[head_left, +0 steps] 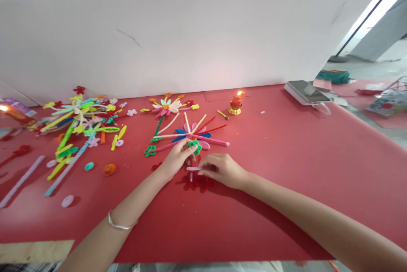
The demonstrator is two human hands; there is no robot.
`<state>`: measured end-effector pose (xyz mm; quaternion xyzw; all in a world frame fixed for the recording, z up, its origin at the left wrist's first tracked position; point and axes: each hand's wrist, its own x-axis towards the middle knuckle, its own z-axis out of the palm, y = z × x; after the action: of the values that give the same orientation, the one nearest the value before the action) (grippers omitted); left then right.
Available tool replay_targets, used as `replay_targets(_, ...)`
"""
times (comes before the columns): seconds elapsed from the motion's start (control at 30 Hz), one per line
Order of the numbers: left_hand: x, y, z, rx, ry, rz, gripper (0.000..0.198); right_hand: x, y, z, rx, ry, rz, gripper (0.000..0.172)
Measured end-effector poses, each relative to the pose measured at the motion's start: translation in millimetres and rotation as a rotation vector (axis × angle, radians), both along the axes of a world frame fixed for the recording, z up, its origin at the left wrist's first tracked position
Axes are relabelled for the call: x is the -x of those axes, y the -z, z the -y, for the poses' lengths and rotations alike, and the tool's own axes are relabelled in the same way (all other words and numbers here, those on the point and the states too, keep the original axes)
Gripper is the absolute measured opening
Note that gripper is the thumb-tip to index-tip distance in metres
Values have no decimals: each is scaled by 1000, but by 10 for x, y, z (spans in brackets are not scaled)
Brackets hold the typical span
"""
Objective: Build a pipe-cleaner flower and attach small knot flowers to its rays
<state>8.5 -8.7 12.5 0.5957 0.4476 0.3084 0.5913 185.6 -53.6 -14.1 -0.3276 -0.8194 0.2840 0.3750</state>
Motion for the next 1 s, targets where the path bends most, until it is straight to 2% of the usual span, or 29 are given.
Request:
replay_targets(0.4, -62, -31, 74, -87, 41, -30, 19, 10, 41, -3, -115, -14, 0, 14)
replay_targets(0.77, -46, 19, 59, -118, 85, -47, 20, 16, -9, 12, -135, -16, 2, 14)
replay_targets(0.9, -52, 22, 59, -181, 99, -64, 20, 16, -3, 10, -142, -17, -4, 13)
replay_targets(1.0, -50, 25, 54, -136, 79, -41, 21, 16, 14, 6, -136, -18, 6, 14)
